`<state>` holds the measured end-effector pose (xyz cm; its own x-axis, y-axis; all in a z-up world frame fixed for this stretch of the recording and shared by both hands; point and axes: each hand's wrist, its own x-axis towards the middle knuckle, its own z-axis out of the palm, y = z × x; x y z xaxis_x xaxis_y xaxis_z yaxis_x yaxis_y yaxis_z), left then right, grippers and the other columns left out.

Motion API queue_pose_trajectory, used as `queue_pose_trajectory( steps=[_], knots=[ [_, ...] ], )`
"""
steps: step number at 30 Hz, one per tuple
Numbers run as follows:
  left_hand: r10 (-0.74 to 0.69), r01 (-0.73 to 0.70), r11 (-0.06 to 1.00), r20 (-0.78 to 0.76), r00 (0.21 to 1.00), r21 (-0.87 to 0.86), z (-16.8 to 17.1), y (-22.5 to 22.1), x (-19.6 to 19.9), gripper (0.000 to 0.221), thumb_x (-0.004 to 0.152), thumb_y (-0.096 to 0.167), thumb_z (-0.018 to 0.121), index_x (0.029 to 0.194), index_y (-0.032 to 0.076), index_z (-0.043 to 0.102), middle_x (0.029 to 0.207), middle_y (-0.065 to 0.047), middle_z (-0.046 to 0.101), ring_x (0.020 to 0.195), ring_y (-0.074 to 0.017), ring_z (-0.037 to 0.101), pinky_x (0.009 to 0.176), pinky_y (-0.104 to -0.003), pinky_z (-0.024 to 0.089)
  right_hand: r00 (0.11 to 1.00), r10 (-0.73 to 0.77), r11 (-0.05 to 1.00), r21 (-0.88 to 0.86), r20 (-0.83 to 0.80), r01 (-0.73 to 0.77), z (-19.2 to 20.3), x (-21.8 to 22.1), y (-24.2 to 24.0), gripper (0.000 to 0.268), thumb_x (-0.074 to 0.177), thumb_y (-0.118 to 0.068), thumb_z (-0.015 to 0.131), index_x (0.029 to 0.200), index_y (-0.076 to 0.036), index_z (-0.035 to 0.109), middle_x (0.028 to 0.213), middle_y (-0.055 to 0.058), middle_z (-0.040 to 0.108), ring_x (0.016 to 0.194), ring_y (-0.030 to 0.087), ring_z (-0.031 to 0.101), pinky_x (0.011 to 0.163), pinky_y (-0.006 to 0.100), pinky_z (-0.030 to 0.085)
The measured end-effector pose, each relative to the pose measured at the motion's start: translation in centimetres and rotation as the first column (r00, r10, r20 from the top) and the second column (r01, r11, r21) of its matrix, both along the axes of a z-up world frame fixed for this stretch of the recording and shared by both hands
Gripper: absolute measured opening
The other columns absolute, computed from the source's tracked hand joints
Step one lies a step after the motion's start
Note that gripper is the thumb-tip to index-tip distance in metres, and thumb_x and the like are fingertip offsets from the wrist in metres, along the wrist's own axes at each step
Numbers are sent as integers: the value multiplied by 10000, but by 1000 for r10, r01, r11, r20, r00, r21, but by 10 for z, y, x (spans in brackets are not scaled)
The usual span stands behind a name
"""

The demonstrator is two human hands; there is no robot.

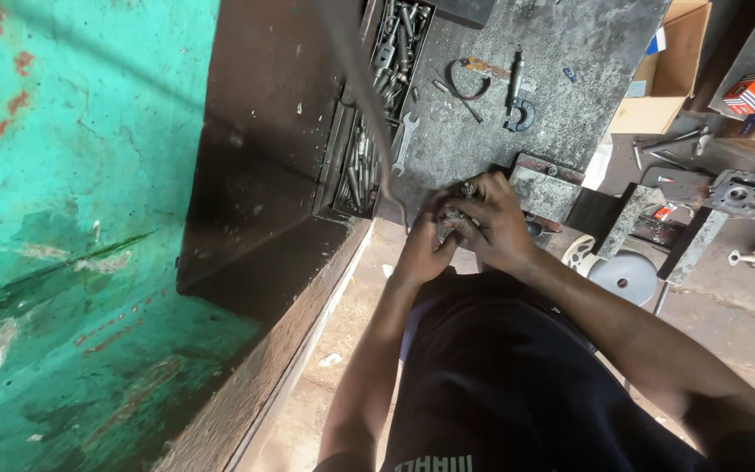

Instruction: Inspecting and cleaning engine components, then using a drill and micrometer to work on a small mechanical part.

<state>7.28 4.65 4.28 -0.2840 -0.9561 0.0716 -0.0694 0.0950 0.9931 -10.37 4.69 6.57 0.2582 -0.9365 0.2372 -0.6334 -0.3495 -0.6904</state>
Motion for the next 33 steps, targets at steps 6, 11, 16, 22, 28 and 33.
queue_pose_trajectory(
  steps=[6,11,16,22,28,33],
  knots=[
    [45,-32,992,101,994,-123,-2,5,5,621,772,-107,623,1365,49,530,1254,-152,649,1157,-285,675,944,-389,572,1000,15,999,-43,8,-14,8,6,4,292,899,-315,772,1116,-120,776,1049,51,550,992,229,462,817,379,387],
    [138,-130,983,52,989,-130,8,5,-9,529,755,-61,743,1232,58,546,1166,-117,639,1103,-256,676,929,-374,564,999,-3,992,125,47,-3,29,-3,7,281,892,-253,733,1128,-107,773,1019,72,548,960,221,502,785,387,450],
    [154,-157,980,-34,987,-119,10,0,-9,595,738,34,895,1211,61,536,1198,-103,625,1144,-252,656,978,-379,562,917,-207,855,519,341,0,52,-21,22,252,1038,-173,559,1217,-44,681,1134,91,618,1020,190,644,865,346,586],
    [93,-82,967,34,995,-240,10,1,-2,580,803,-20,833,1308,105,577,1283,-109,636,1238,-279,655,1047,-394,578,495,-509,554,709,704,-437,54,-23,35,262,1065,-205,482,1244,-23,541,1191,165,677,1117,246,707,950,398,623],
    [62,-52,988,68,996,-144,23,2,2,574,774,-47,836,1274,114,604,1269,-98,648,1217,-273,670,1014,-382,572,386,-670,394,744,635,-539,47,-19,26,272,1064,-205,489,1285,-47,499,1087,183,708,982,288,739,817,390,635],
    [30,-24,992,49,998,-126,18,4,4,578,779,-15,866,1280,124,613,1270,-69,661,1226,-244,667,1027,-366,584,361,-772,275,787,523,-553,32,-31,24,271,1060,-186,518,1255,3,520,1056,183,729,913,253,746,754,333,645]
  ],
)
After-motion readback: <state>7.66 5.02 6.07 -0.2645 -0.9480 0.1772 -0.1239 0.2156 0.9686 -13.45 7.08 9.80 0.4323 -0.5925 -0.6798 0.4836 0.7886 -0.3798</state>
